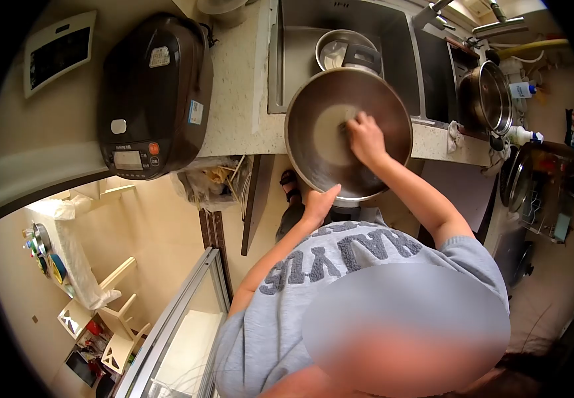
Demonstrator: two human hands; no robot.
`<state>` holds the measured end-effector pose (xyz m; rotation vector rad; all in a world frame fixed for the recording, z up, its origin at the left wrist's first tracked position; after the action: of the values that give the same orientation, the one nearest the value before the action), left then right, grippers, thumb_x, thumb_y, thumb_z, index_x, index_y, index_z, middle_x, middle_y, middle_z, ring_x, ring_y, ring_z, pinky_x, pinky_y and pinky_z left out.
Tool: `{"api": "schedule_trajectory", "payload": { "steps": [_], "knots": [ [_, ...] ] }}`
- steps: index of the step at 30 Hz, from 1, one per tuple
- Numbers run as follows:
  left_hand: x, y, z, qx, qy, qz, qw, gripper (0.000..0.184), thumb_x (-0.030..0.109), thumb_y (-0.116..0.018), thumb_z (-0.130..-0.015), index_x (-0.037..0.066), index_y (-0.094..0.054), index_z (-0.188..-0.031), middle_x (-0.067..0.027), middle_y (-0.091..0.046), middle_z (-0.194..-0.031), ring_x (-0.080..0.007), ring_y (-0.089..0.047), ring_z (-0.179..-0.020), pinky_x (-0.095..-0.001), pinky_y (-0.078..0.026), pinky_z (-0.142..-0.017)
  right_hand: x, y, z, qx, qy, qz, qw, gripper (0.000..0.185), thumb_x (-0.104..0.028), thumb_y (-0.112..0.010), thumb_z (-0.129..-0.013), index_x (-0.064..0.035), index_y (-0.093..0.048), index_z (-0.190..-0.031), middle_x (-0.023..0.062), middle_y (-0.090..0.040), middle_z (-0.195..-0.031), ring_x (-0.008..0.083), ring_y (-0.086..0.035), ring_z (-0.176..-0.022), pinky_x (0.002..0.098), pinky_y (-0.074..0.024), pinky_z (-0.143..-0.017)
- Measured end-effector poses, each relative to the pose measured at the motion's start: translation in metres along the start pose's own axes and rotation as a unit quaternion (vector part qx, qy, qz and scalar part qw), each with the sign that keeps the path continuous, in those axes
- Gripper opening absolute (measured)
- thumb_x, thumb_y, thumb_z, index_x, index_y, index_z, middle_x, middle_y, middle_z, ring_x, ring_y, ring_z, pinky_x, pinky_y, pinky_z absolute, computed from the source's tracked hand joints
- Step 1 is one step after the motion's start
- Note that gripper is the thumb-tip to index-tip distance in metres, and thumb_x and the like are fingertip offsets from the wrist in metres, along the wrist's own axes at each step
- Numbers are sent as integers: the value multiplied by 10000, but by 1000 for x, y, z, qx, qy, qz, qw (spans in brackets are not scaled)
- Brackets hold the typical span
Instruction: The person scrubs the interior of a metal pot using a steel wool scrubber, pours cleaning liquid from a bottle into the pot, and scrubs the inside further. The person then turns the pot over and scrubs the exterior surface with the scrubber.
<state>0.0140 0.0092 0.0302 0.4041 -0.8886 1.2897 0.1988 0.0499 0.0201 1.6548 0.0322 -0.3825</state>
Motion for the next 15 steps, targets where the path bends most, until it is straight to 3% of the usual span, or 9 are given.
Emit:
{"api": "schedule_trajectory", "payload": {
  "steps": [3, 6, 8, 11, 12, 15],
  "knots": [
    [-16, 5, -11, -23, -16, -55, 998, 228, 139, -611, -739, -62, -625, -846, -34, -630, -803, -118, -568, -738, -277, -450, -653, -41, -25, 4, -74, 147, -145, 976, 145, -54, -553, -714, -71, -605, -848, 124, -506, -943, 313, -520, -931, 383, -482, -751],
    [-16, 6, -11, -27, -9, -64, 998, 201, 133, -601, -731, -52, -618, -808, -22, -622, -763, -115, -562, -705, -278, -452, -637, -30, -39, -47, 47, 190, -98, 976, 107, -57, -545, -733, -73, -602, -822, 114, -511, -947, 299, -518, -906, 374, -499, -727],
    [-16, 5, -9, -21, -45, -66, 997, 190, 119, -588, -717, -51, -607, -799, -20, -612, -752, -113, -556, -708, -281, -453, -637, 0, -6, -57, 60, 71, -27, 995, 98, -53, -546, -733, -65, -602, -813, 110, -516, -959, 298, -521, -894, 376, -506, -708],
    [-18, 7, -10, -24, -19, -12, 999, 191, 80, -571, -695, -53, -597, -830, -35, -613, -774, -122, -561, -727, -279, -454, -661, 25, 9, -9, -25, -28, 72, 997, 92, -45, -553, -737, -63, -606, -810, 117, -517, -964, 299, -525, -886, 383, -503, -714],
    [-16, 5, -12, -24, -21, -3, 999, 191, 80, -571, -695, -53, -597, -830, -35, -613, -774, -122, -561, -727, -279, -454, -661, 22, 11, 14, -55, -42, 96, 993, 86, -44, -556, -739, -61, -606, -806, 121, -516, -961, 301, -525, -882, 392, -499, -720],
    [-25, 4, -16, -36, -21, -8, 999, 173, 62, -564, -697, -48, -590, -827, -38, -609, -761, -131, -549, -706, -287, -454, -656, -21, -4, 41, -118, 37, -76, 989, 59, -33, -541, -741, -30, -581, -784, 147, -498, -951, 331, -514, -874, 411, -473, -749]
  ]
}}
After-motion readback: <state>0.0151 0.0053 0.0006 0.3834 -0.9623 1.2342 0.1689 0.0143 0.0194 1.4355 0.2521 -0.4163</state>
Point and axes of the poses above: each hand's wrist, its own z-axis away from the middle knuckle, its own y-axis out of the back of the hand, x = y × z, the point moved 2 cm from there along -z, towards the middle knuckle
